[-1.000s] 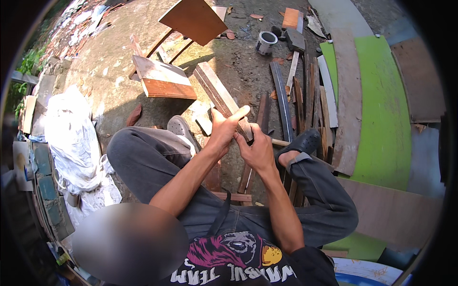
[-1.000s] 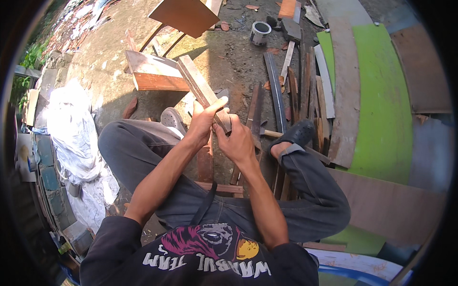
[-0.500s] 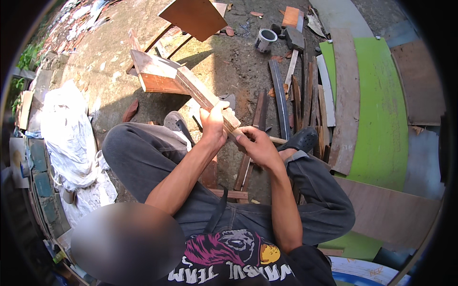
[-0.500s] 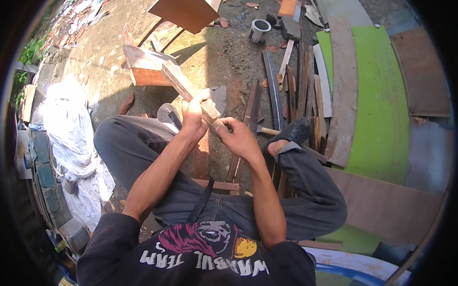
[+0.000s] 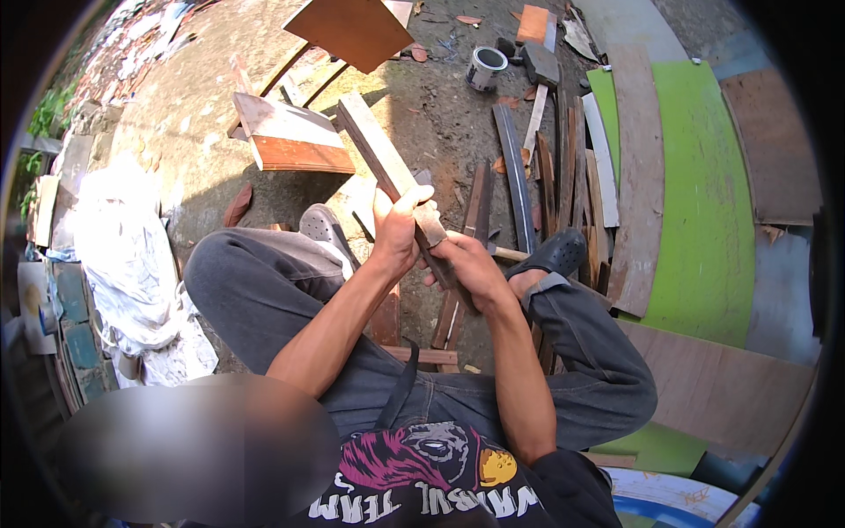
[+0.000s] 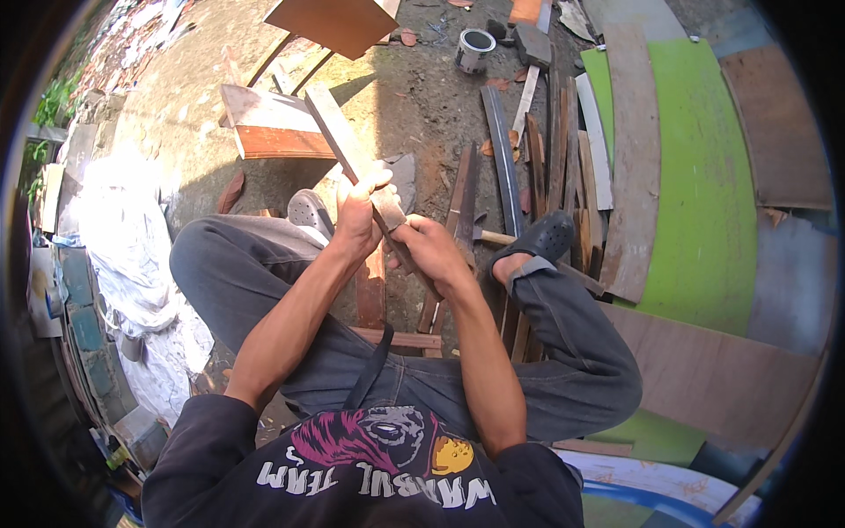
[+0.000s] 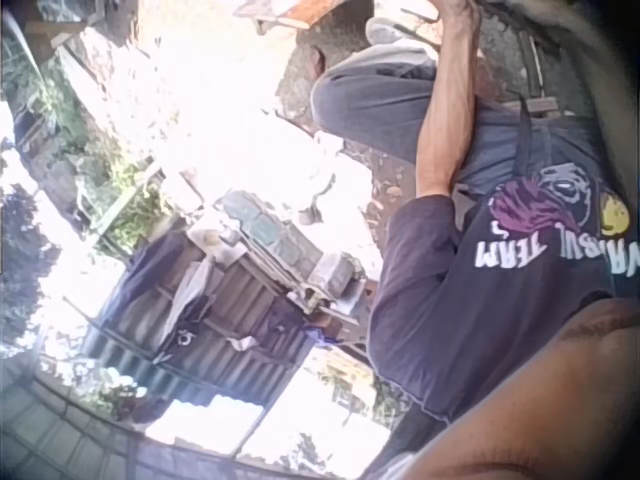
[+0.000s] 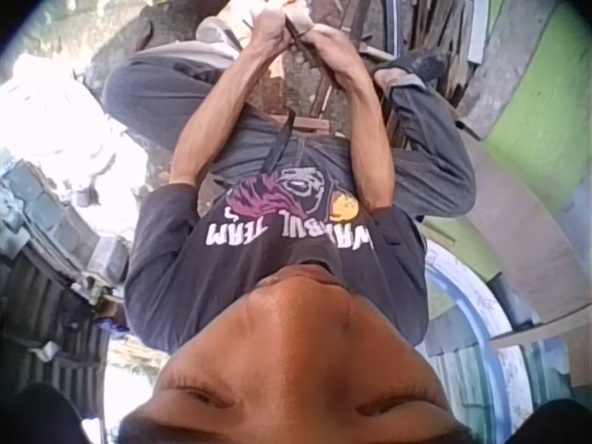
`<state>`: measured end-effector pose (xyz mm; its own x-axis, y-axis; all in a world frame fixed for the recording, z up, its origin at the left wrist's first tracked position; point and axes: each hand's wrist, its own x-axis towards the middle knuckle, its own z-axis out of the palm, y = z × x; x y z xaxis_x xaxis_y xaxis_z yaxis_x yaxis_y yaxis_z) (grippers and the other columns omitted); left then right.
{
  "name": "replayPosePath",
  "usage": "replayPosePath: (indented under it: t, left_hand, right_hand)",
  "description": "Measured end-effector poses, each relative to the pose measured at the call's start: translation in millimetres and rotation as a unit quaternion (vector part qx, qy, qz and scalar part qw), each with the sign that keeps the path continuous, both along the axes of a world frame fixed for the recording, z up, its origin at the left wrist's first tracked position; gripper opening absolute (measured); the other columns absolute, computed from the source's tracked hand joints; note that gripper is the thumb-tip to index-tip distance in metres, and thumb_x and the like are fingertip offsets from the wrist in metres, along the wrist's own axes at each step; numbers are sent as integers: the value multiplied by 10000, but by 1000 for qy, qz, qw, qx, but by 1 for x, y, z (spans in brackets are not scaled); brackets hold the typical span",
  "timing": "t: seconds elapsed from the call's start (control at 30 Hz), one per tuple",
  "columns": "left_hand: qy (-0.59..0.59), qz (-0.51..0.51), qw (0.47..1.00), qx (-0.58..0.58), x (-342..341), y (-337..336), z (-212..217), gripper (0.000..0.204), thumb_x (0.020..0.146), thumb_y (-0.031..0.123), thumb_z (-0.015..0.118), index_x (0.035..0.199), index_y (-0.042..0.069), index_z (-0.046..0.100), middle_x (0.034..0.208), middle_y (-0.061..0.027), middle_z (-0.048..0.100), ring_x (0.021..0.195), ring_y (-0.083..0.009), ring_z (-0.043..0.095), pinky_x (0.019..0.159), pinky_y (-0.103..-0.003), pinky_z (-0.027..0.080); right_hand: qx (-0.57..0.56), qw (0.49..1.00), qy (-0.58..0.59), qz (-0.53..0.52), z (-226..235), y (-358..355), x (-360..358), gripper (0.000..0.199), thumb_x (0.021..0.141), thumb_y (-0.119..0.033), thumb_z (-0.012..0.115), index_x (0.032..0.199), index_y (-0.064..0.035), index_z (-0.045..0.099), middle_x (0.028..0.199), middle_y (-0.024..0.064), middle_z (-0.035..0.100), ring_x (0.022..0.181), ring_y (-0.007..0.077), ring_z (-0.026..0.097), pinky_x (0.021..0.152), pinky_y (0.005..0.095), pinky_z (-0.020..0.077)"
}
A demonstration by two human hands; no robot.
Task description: The person sits on the ground and uses a file to sharpen a long metal bar. They repeatedly file the edge of the bar, occasionally pausing to inspect the surface before continuing the filing motion.
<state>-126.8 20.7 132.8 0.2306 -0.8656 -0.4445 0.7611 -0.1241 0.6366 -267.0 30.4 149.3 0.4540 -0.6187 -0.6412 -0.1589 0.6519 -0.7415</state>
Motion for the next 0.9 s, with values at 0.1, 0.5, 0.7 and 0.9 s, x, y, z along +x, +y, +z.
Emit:
replayPosePath:
  t: [0.1,0.5,0.7,0.9]
  left_hand:
    - [-9,-24,1000,-1,2,1,-2,250,860,32,661,1071,50,527,802,-39,564,657,-149,602,551,-288,513]
    - [-53,88,995,8,48,-20,-45,284,881,-34,576,1134,-4,450,857,-125,586,736,-261,671,606,-389,606]
    - [-54,134,986,88,78,-20,-64,207,855,3,623,1037,-18,526,896,-124,621,782,-271,683,711,-423,613]
    - [-69,135,983,105,66,-8,-88,228,862,3,607,1073,-24,525,948,-132,638,872,-265,690,796,-391,609]
  right_hand:
    - [20,1000,-18,-2,-2,2,-1,233,970,-179,515,1047,-3,646,866,75,691,663,144,663,594,271,511]
    - [9,993,39,-108,-38,-29,-18,284,981,-291,570,1089,-40,647,904,36,683,747,126,642,638,286,509]
    - [16,945,207,-254,-170,-69,-92,288,957,-293,587,1123,-66,650,909,28,678,783,128,641,631,306,516]
    - [-180,896,405,-17,-267,-76,-97,280,897,-262,619,1023,-38,728,894,122,727,823,243,695,699,378,542]
